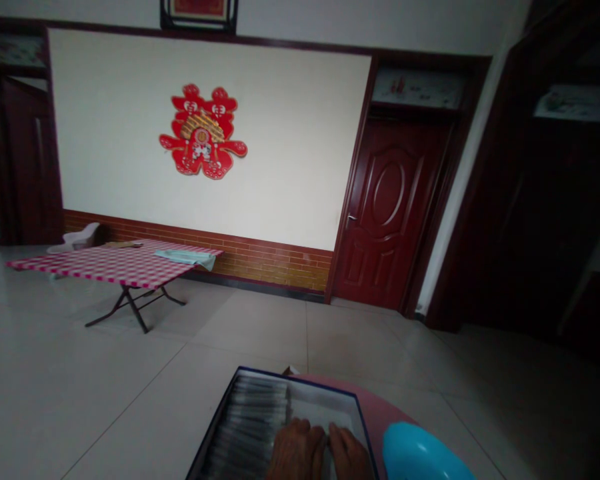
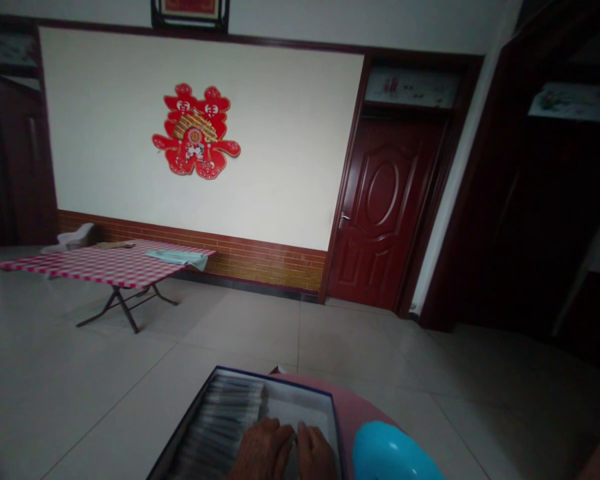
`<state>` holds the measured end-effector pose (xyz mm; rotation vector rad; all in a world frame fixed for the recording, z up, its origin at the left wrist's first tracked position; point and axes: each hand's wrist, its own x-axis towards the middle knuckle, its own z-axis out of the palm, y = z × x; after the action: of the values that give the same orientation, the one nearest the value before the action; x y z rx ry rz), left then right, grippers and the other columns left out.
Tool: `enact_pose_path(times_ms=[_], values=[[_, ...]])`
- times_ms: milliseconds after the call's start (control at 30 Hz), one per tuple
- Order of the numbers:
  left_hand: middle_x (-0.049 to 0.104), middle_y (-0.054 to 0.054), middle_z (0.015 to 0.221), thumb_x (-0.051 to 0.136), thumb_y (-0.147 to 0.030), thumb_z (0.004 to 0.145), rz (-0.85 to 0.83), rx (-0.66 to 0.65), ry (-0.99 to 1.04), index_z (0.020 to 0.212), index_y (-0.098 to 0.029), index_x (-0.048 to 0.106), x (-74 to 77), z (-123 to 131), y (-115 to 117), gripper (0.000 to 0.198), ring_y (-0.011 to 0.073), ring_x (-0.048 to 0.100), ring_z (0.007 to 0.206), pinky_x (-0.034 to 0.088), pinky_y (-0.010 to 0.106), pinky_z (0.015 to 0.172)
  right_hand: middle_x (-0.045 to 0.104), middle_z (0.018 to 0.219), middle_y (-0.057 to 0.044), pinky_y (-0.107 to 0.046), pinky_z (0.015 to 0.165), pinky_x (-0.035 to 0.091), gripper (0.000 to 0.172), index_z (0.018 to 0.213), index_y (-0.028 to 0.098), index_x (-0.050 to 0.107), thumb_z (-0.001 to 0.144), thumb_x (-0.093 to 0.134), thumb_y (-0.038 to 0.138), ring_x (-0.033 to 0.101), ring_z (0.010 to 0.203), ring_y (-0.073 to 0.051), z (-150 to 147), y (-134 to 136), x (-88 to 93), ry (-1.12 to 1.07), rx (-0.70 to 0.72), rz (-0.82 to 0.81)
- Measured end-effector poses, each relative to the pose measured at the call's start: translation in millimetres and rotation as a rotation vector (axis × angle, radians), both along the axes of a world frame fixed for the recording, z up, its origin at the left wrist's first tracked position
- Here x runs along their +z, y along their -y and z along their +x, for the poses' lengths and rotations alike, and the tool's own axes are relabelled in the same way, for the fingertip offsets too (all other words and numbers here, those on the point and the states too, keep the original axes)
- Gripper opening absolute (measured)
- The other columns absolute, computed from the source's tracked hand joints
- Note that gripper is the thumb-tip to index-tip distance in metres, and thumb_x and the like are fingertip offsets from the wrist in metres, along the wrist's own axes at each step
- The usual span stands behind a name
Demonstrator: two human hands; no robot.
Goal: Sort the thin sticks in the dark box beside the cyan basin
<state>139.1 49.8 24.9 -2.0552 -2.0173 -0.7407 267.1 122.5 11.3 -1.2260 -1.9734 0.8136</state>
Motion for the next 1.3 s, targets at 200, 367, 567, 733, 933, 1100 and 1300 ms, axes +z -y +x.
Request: enact_pose_path(times_ms=[200, 367, 567, 733, 933, 1100, 1300], values=[[0.071, 0.006, 0.083, 0.047, -0.020, 0.085, -0.008, 0.017, -0.005, 0.092, -0.024, 0.068, -2.3, -1, -1, 0.022, 0.0234, 0.069, 0.079, 0.050, 0.030, 0.064, 0.074, 0.083, -0.006, -0.027, 0.075, 0.047, 0.039, 0.078, 0.029, 0.066, 0.085, 0.042, 0.058, 0.065, 0.083, -0.022, 7, -1, -3.9, 0.063, 0.021, 0.085], [0.071, 0.007, 0.082, 0.047, -0.021, 0.085, 0.007, -0.015, -0.011, 0.092, -0.024, 0.068, -4.5, -2, 0, 0.022, 0.0240, 0.069, 0.077, 0.050, 0.031, 0.062, 0.072, 0.078, -0.007, -0.026, 0.069, 0.046, 0.044, 0.076, 0.026, 0.066, 0.088, 0.039, 0.059, 0.063, 0.074, -0.020, 6, 4, -2.5, 0.075, 0.056, 0.115], [0.070, 0.006, 0.077, 0.047, -0.021, 0.086, 0.047, -0.020, 0.004, 0.087, -0.025, 0.068, -8.7, -2, -2, 0.021, 0.0220, 0.068, 0.071, 0.047, 0.029, 0.059, 0.075, 0.089, -0.012, -0.030, 0.071, 0.048, 0.042, 0.089, 0.023, 0.071, 0.087, 0.040, 0.052, 0.066, 0.080, -0.024, 10, -13, -20.2, 0.166, 0.090, 0.147], [0.070, 0.007, 0.077, 0.045, -0.021, 0.086, 0.091, -0.012, -0.008, 0.089, -0.024, 0.068, -14.0, -3, -4, 0.023, 0.0217, 0.067, 0.071, 0.045, 0.029, 0.059, 0.074, 0.089, -0.011, -0.031, 0.073, 0.048, 0.034, 0.084, 0.025, 0.069, 0.085, 0.043, 0.047, 0.066, 0.083, -0.025, 5, -13, -27.1, 0.172, 0.027, 0.169], [0.070, 0.006, 0.077, 0.046, -0.023, 0.086, 0.068, -0.038, 0.008, 0.088, -0.024, 0.068, -10.4, -2, -3, 0.022, 0.0221, 0.068, 0.070, 0.044, 0.029, 0.056, 0.073, 0.076, -0.008, -0.027, 0.067, 0.046, 0.046, 0.075, 0.025, 0.067, 0.092, 0.030, 0.047, 0.064, 0.071, -0.020, 0, -5, -18.3, 0.123, 0.008, 0.115], [0.069, 0.005, 0.075, 0.048, -0.021, 0.085, 0.081, -0.039, -0.014, 0.085, -0.025, 0.066, -13.9, -2, -6, 0.019, 0.0210, 0.068, 0.071, 0.044, 0.028, 0.057, 0.075, 0.092, -0.011, -0.029, 0.074, 0.047, 0.031, 0.092, 0.024, 0.071, 0.085, 0.047, 0.043, 0.066, 0.083, -0.025, 4, -14, -32.7, 0.185, 0.024, 0.215], [0.070, 0.006, 0.078, 0.047, -0.023, 0.087, 0.023, -0.035, -0.011, 0.087, -0.024, 0.067, -12.4, -3, -5, 0.021, 0.0208, 0.068, 0.072, 0.046, 0.028, 0.059, 0.074, 0.080, -0.007, -0.027, 0.070, 0.045, 0.035, 0.075, 0.026, 0.068, 0.089, 0.039, 0.040, 0.065, 0.075, -0.021, 1, -5, -16.6, 0.168, 0.031, 0.109]])
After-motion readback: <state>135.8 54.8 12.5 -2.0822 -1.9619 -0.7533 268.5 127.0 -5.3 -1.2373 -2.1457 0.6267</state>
